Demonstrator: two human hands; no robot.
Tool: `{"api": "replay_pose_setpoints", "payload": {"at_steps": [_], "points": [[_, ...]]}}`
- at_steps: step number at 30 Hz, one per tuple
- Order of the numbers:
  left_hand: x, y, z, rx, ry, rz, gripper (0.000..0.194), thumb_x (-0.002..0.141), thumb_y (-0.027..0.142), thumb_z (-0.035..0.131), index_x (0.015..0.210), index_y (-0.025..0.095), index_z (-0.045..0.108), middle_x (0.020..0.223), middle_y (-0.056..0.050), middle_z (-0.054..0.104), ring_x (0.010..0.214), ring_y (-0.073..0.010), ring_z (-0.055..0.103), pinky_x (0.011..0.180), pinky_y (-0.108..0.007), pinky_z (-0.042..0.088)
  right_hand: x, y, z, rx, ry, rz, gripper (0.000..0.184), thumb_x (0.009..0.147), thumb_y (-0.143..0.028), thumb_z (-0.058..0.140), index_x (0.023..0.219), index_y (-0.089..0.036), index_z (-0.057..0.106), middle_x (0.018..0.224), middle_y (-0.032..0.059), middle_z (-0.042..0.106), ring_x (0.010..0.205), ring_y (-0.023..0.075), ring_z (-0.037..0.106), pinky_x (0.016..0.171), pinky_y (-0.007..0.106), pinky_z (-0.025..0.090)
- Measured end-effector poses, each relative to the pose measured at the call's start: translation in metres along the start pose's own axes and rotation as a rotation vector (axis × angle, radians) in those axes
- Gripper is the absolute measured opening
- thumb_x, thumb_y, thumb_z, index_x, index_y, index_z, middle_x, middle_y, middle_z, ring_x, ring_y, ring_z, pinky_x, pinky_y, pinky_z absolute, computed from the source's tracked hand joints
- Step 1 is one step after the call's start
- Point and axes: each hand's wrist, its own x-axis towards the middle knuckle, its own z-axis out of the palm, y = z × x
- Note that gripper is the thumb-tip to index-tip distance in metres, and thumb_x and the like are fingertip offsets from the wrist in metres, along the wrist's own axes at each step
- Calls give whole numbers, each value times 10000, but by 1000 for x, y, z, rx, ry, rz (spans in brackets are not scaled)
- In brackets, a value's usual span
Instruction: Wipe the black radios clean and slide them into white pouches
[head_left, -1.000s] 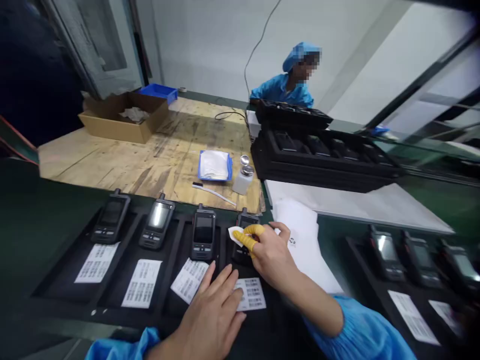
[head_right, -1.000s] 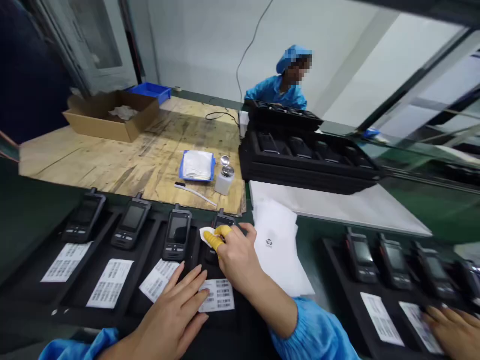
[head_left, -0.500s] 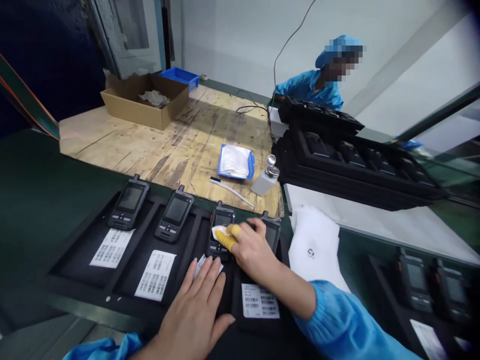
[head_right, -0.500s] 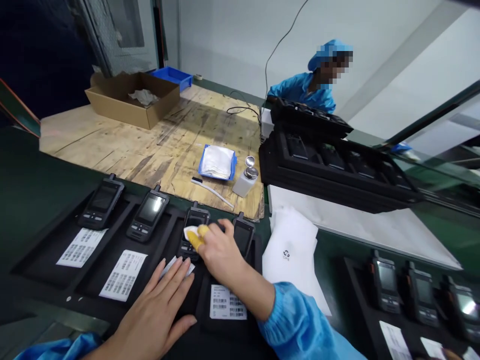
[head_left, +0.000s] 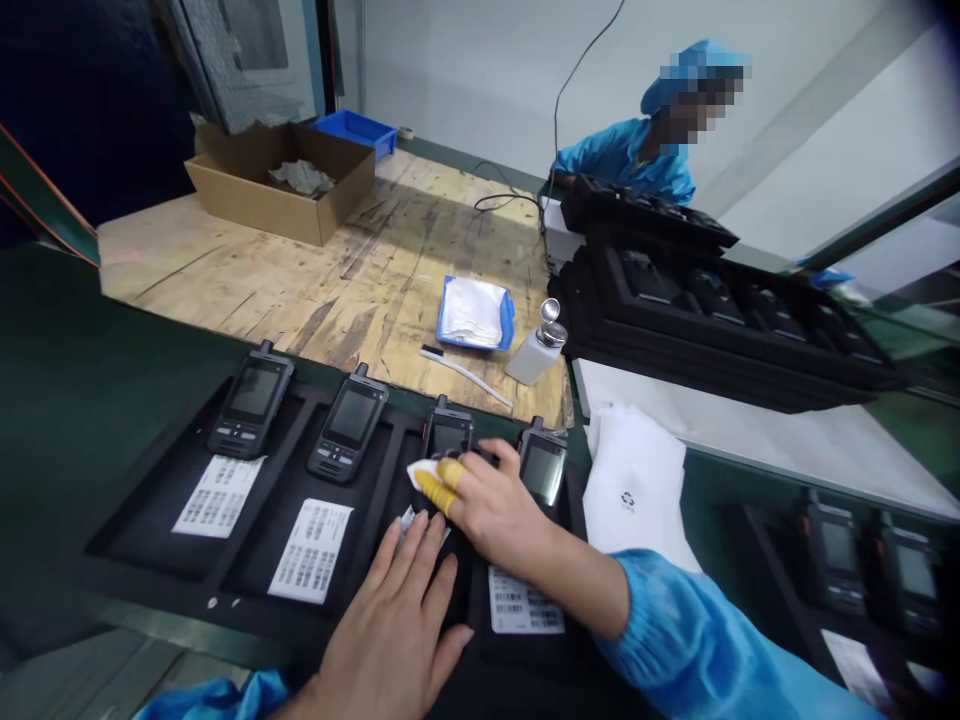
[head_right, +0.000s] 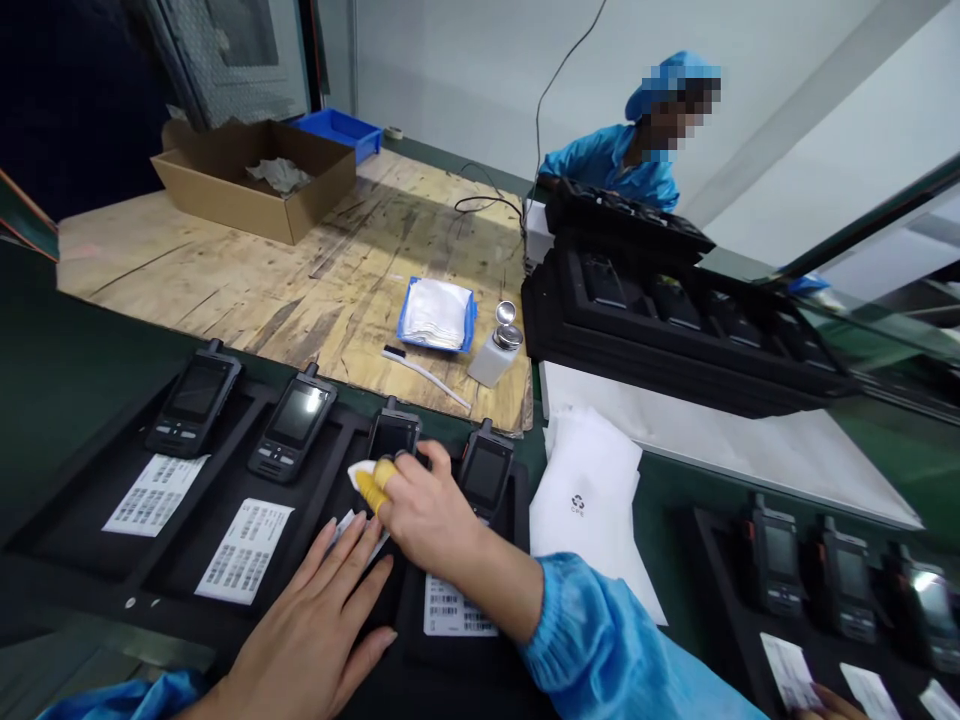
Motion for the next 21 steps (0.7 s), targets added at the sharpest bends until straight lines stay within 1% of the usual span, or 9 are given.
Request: {"api": "replay_pose_setpoints", "payload": {"at_steps": [3, 5, 7, 10, 12, 14, 17, 19, 21], "points": [[1, -1, 0, 17, 11, 19, 433, 858, 424, 528, 1171, 130, 582, 1304, -173, 547, 1249, -309, 466, 993, -464, 413, -4, -2, -4, 8, 34, -44, 193, 911, -164, 484, 944, -208, 669, 877, 9, 632, 816, 162, 464, 934, 435, 184], [2, -2, 0, 30, 14, 25, 418, 852, 409, 542, 1167, 137, 586, 1328, -180, 524, 1251, -316, 462, 987, -469, 416, 4, 10, -3, -52, 71, 25, 207, 922, -168, 474, 956, -217, 672, 875, 4, 640, 810, 160, 463, 937, 428, 174], [3, -2, -1, 33, 6, 27, 401, 853, 391, 543, 1168, 146, 586, 1354, -182, 497, 1264, -317, 448, 989, -472, 414, 12, 27, -1, -112, 108, 103, 220, 932, -187, 471, 897, -224, 685, 871, 7, 644, 822, 160, 468, 942, 421, 165], [4, -2, -1, 29, -4, 30, 398, 853, 381, 542, 1170, 144, 586, 1362, -186, 488, 1269, -320, 441, 987, -477, 417, 11, 43, 2, -139, 113, 156, 241, 935, -198, 473, 841, -231, 693, 860, 12, 640, 836, 158, 474, 940, 416, 163], [3, -1, -1, 30, -3, 26, 400, 852, 382, 543, 1166, 138, 589, 1356, -190, 494, 1261, -325, 449, 982, -481, 421, -1, 37, 1, -116, 91, 174, 236, 929, -182, 475, 857, -233, 693, 860, 13, 637, 825, 156, 471, 930, 415, 174], [3, 0, 0, 20, 2, 16, 394, 859, 380, 530, 1165, 139, 589, 1357, -186, 494, 1264, -325, 446, 989, -481, 414, -17, 22, -2, -59, 64, 166, 230, 920, -167, 477, 859, -228, 690, 873, 15, 636, 809, 154, 467, 918, 412, 192], [2, 0, 1, -3, 9, 12, 396, 865, 391, 519, 1161, 138, 591, 1352, -182, 500, 1270, -324, 439, 1002, -476, 402, -34, 0, -7, 33, 32, 95, 242, 913, -158, 474, 808, -219, 684, 872, 14, 630, 790, 149, 466, 914, 409, 213], [2, -1, 1, -4, 8, 20, 400, 861, 395, 529, 1161, 139, 593, 1350, -187, 499, 1272, -328, 437, 998, -477, 407, -31, -2, -8, 36, 41, 62, 241, 920, -160, 464, 848, -228, 684, 867, 9, 629, 788, 147, 468, 921, 409, 208], [2, -1, 1, -1, -2, 24, 395, 860, 381, 535, 1172, 144, 588, 1366, -188, 483, 1276, -331, 432, 999, -483, 408, -18, 10, -6, -23, 58, 89, 231, 934, -178, 458, 946, -242, 680, 882, 7, 635, 805, 150, 473, 933, 415, 188]]}}
